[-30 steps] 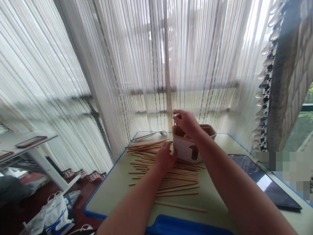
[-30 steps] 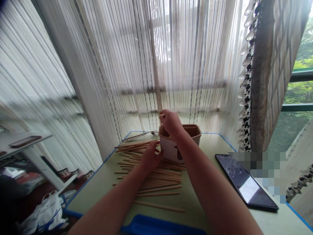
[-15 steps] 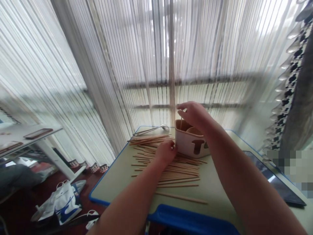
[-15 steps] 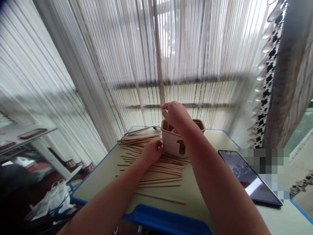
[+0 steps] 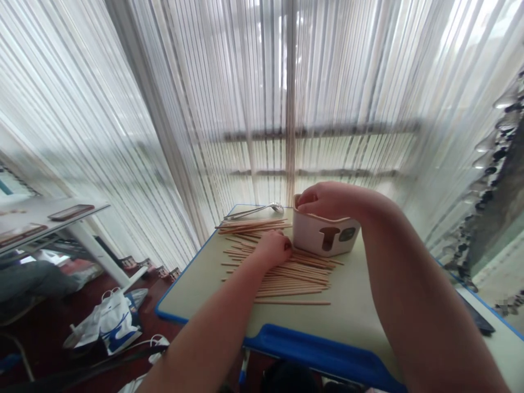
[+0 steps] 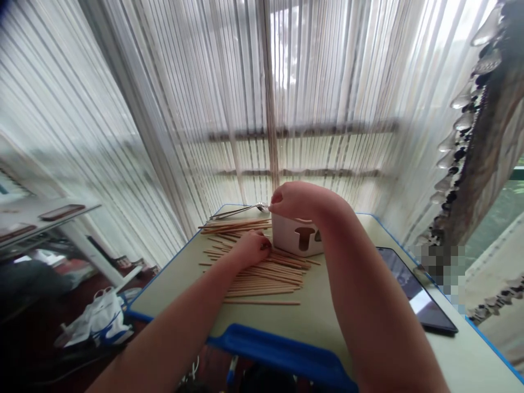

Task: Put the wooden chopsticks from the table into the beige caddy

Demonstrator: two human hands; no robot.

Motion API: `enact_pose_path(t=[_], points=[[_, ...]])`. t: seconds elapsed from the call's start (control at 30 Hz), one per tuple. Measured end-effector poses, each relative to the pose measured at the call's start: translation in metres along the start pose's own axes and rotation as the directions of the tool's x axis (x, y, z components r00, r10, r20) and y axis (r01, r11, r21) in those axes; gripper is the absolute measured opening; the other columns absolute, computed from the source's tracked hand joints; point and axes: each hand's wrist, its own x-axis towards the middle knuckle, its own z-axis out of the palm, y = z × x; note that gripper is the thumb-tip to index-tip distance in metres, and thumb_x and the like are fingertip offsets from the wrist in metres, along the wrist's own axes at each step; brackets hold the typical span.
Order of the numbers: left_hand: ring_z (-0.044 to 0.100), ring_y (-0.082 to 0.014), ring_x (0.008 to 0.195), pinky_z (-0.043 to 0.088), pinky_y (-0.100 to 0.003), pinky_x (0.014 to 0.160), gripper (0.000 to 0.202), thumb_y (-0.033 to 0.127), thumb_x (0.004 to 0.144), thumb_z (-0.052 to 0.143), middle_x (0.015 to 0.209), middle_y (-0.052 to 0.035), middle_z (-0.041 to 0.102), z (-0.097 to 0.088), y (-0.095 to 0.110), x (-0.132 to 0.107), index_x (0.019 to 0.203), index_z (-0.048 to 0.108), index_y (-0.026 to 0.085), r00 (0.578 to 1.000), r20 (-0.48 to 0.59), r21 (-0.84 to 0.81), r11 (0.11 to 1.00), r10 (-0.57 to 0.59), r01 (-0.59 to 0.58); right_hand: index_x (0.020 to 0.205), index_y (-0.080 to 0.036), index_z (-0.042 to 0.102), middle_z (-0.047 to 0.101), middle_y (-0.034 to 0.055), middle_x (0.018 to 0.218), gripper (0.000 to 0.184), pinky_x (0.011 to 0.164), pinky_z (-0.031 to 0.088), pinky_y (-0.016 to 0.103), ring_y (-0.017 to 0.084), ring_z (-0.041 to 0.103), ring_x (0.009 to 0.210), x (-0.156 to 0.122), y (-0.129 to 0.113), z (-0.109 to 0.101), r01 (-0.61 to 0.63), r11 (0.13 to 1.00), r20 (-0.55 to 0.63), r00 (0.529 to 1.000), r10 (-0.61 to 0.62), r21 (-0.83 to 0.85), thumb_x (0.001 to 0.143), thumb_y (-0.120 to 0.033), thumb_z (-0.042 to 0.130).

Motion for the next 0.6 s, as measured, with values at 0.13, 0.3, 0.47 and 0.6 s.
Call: enact_pose_path(t=[0.13, 0.3, 0.47, 0.6], points=[[0.058, -0.0222, 0.081, 0.046, -0.032, 0.078, 0.021, 0.030, 0.068, 0.057, 0.081, -0.0058, 0.064, -0.003, 0.000, 0.000, 0.081, 0.071, 0.022, 0.998, 0.038, 0.009, 0.999, -0.047, 0.046, 0.074, -0.022, 0.072, 0.064, 0.0024, 0.065, 0.016, 0.056, 0.037, 0.026, 0.014, 0.054, 0.059, -0.005, 0.002, -0.006, 0.010, 0.997, 0.054, 0.999, -0.006, -0.081, 0.068, -0.033, 0.062], [0.058, -0.0214, 0.085, 0.045, -0.031, 0.080, 0.020, 0.033, 0.067, 0.058, 0.084, -0.0040, 0.065, -0.003, -0.002, -0.001, 0.080, 0.067, 0.021, 0.996, 0.089, 0.023, 0.999, -0.027, 0.025, 0.091, -0.025, 0.071, 0.068, 0.0033, 0.081, 0.029, 0.056, 0.037, 0.025, 0.014, 0.055, 0.064, -0.007, 0.003, -0.011, 0.022, 0.979, 0.006, 1.000, -0.021, -0.202, 0.073, -0.039, 0.053], [0.058, -0.0191, 0.074, 0.044, -0.027, 0.068, 0.015, 0.027, 0.067, 0.055, 0.077, -0.0027, 0.065, -0.002, -0.004, -0.002, 0.077, 0.064, 0.021, 0.996, 0.045, 0.003, 0.997, -0.080, 0.080, 0.098, -0.025, 0.070, 0.067, 0.0048, 0.084, 0.034, 0.057, 0.036, 0.026, 0.014, 0.055, 0.064, -0.012, -0.007, -0.013, 0.001, 0.973, -0.156, 0.987, -0.037, -0.230, 0.076, -0.039, 0.049], [0.054, -0.0165, 0.066, 0.040, -0.026, 0.063, 0.014, 0.018, 0.064, 0.050, 0.068, -0.0018, 0.062, -0.007, -0.004, -0.003, 0.069, 0.062, 0.019, 0.991, -0.116, -0.036, 0.997, -0.073, 0.069, 0.088, -0.025, 0.072, 0.066, 0.0038, 0.073, 0.029, 0.056, 0.036, 0.026, 0.015, 0.055, 0.062, -0.023, -0.011, -0.017, -0.016, 0.971, -0.031, 0.999, 0.009, -0.239, 0.075, -0.040, 0.051]])
